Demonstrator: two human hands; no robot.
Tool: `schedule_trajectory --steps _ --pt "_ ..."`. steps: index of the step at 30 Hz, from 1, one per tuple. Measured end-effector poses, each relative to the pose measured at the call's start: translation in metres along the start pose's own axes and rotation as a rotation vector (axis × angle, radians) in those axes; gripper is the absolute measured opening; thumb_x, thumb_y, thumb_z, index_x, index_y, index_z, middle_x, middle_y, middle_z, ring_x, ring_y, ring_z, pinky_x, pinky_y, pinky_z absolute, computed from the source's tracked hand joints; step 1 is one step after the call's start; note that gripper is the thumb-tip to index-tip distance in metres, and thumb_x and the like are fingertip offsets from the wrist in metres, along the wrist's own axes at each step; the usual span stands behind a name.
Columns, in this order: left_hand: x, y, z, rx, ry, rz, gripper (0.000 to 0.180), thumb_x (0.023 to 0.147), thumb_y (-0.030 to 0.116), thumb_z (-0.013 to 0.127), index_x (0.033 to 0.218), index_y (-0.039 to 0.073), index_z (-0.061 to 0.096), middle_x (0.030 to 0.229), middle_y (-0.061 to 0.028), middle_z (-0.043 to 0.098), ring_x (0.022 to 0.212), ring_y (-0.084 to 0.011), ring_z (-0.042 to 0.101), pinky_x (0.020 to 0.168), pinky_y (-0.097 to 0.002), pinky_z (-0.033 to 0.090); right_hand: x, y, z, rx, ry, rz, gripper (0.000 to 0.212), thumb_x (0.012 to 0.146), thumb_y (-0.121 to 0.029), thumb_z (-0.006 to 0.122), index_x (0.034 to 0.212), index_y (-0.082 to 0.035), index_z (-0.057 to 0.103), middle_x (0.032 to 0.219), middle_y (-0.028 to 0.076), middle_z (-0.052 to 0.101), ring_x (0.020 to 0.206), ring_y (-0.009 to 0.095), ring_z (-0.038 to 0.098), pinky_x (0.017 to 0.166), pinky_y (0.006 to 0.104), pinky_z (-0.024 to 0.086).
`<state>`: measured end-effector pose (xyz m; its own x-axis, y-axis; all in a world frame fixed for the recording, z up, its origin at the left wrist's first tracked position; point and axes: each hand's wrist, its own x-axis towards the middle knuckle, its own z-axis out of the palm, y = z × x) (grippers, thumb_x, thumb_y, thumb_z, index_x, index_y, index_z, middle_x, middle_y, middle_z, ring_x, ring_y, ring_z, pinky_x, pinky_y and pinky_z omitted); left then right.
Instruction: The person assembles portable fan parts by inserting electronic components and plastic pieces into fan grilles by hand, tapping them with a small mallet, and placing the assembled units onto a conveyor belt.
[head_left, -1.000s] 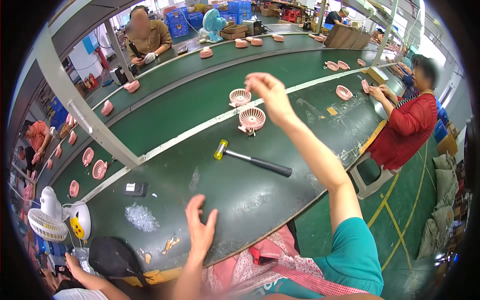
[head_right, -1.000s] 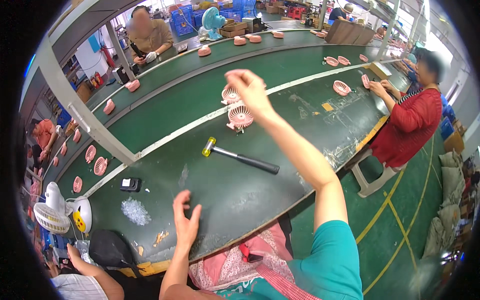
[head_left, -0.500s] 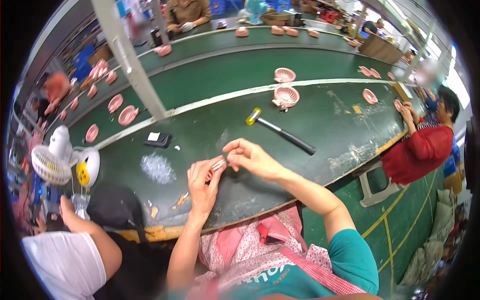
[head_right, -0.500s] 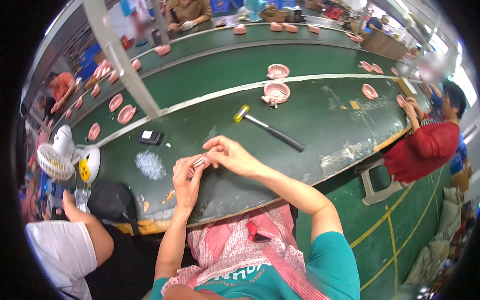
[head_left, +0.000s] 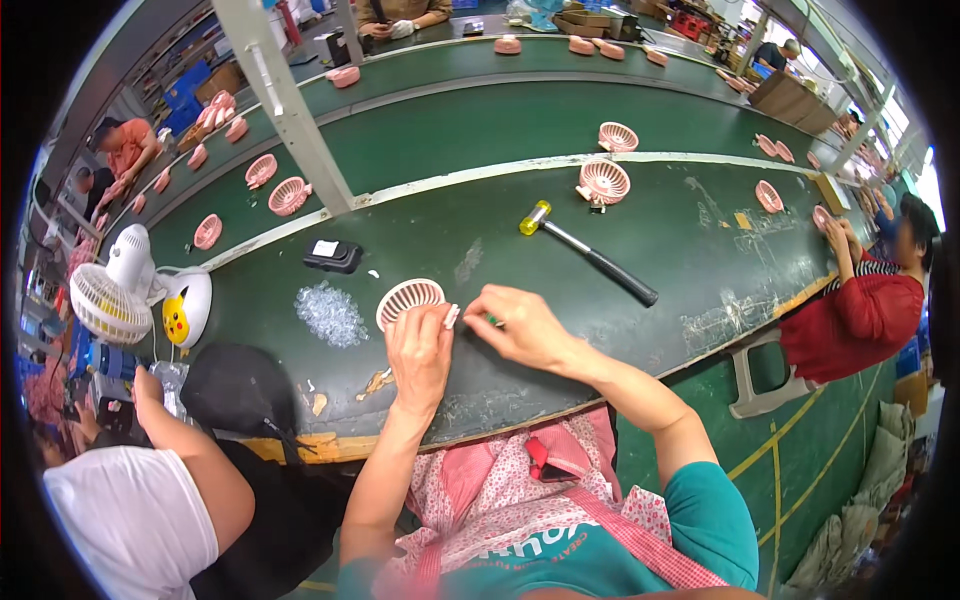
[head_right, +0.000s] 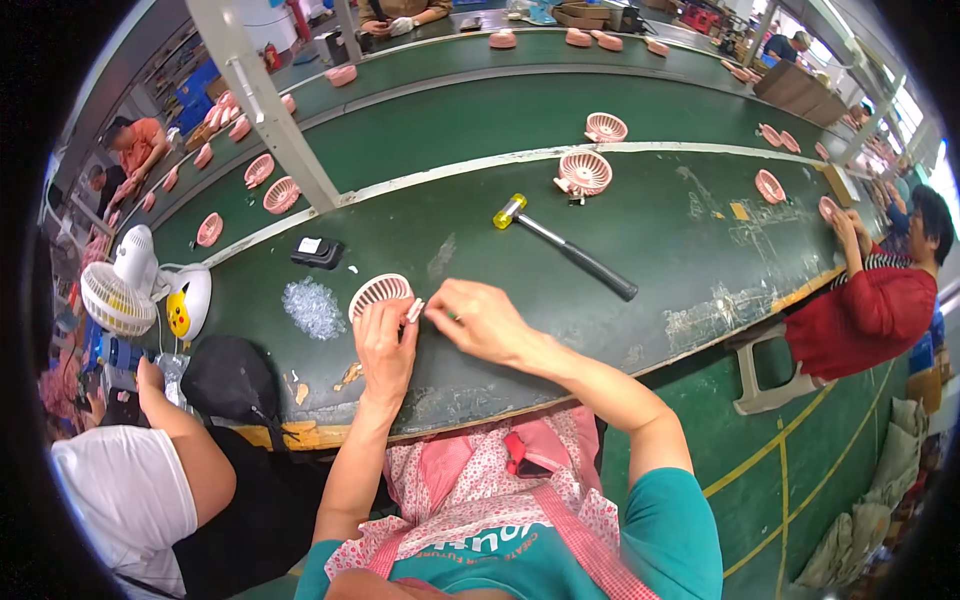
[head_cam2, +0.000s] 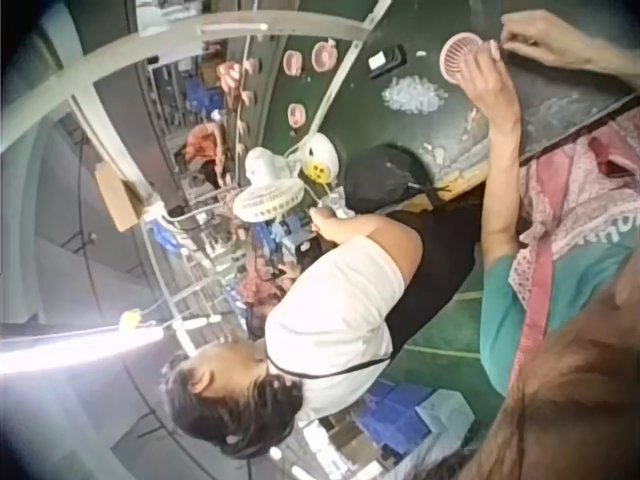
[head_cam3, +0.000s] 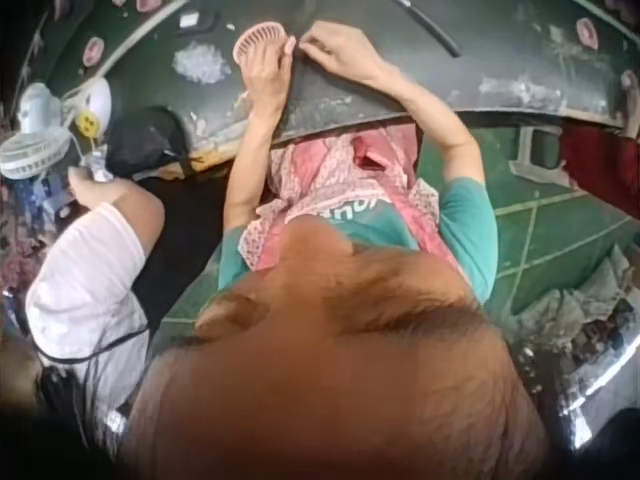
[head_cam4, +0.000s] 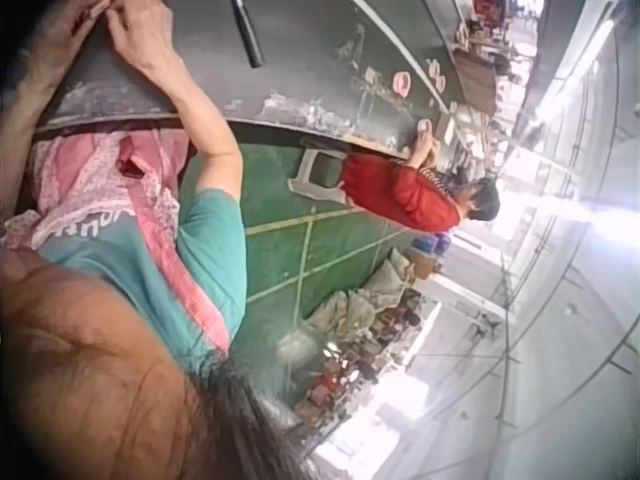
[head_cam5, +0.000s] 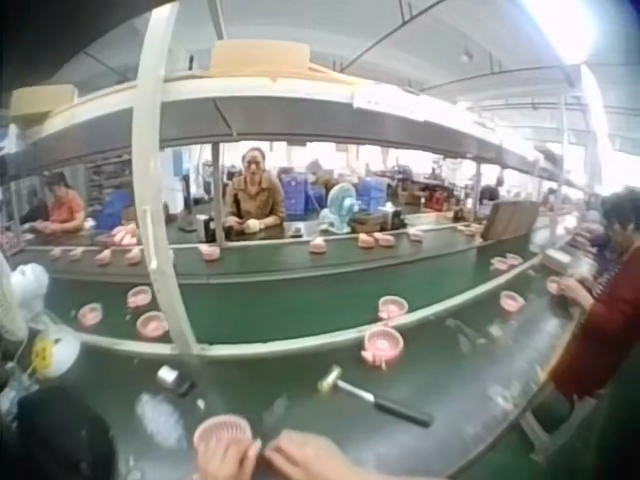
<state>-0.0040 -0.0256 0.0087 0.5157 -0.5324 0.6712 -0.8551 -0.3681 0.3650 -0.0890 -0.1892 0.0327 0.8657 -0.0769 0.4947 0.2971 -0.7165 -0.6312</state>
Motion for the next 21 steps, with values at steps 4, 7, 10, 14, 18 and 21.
schedule_trajectory --steps 4,7,10,14,18,21 --pt "0.001 0.001 -0.003 0.063 -0.023 0.011 0.021 0.079 0.004 0.071 0.100 0.008 0.069 0.092 -0.0045 0.063 0.089 -0.0234 0.059 0.082 -0.0397 0.041 -0.001 0.000 0.014 0.059 0.041 -0.098 0.009 0.086 -0.006 0.069 0.088 -0.001 0.062 0.080 0.013 0.060 0.074 0.033 0.062 0.066 0.0420 0.050" --pt "0.000 -0.006 -0.006 -0.092 0.030 -0.041 0.017 0.079 0.003 0.073 0.095 0.008 0.070 0.082 -0.0037 0.063 0.082 -0.0222 0.059 0.080 -0.0362 0.039 0.001 -0.001 0.007 0.138 0.037 0.037 0.012 0.088 -0.008 0.069 0.097 -0.001 0.064 0.084 0.012 0.064 0.079 0.029 0.065 0.068 0.0387 0.051" --pt "0.000 0.001 -0.009 -0.275 0.026 -0.108 0.014 0.079 0.003 0.077 0.090 0.006 0.070 0.079 -0.0039 0.065 0.076 -0.0207 0.058 0.081 -0.0346 0.040 0.000 0.004 -0.001 0.399 -0.078 0.279 0.021 0.094 -0.014 0.065 0.112 -0.002 0.069 0.090 0.010 0.068 0.085 0.018 0.065 0.077 0.0320 0.051" --pt "-0.003 0.005 -0.005 -0.507 0.015 -0.225 0.016 0.078 0.000 0.079 0.090 0.006 0.070 0.085 -0.0054 0.067 0.081 -0.0197 0.057 0.073 -0.0316 0.046 -0.003 0.011 -0.010 0.696 -0.179 0.465 0.021 0.096 -0.016 0.065 0.110 -0.002 0.072 0.096 0.001 0.069 0.089 0.008 0.060 0.082 0.0252 0.048" --pt "-0.002 0.003 -0.002 -0.586 0.021 -0.241 0.017 0.078 -0.002 0.079 0.089 0.005 0.069 0.087 -0.0061 0.068 0.081 -0.0191 0.057 0.070 -0.0308 0.047 0.000 0.012 -0.010 0.771 -0.189 0.456 0.021 0.095 -0.019 0.066 0.106 -0.003 0.073 0.097 0.002 0.071 0.093 0.007 0.060 0.085 0.0272 0.048" --pt "-0.002 0.001 -0.003 -0.506 0.026 -0.138 0.017 0.078 -0.001 0.079 0.089 0.005 0.068 0.088 -0.0063 0.068 0.082 -0.0199 0.058 0.070 -0.0315 0.047 0.000 0.008 -0.009 0.658 -0.154 0.338 0.016 0.092 -0.016 0.070 0.100 -0.003 0.074 0.090 0.003 0.068 0.087 0.010 0.060 0.080 0.0284 0.048"
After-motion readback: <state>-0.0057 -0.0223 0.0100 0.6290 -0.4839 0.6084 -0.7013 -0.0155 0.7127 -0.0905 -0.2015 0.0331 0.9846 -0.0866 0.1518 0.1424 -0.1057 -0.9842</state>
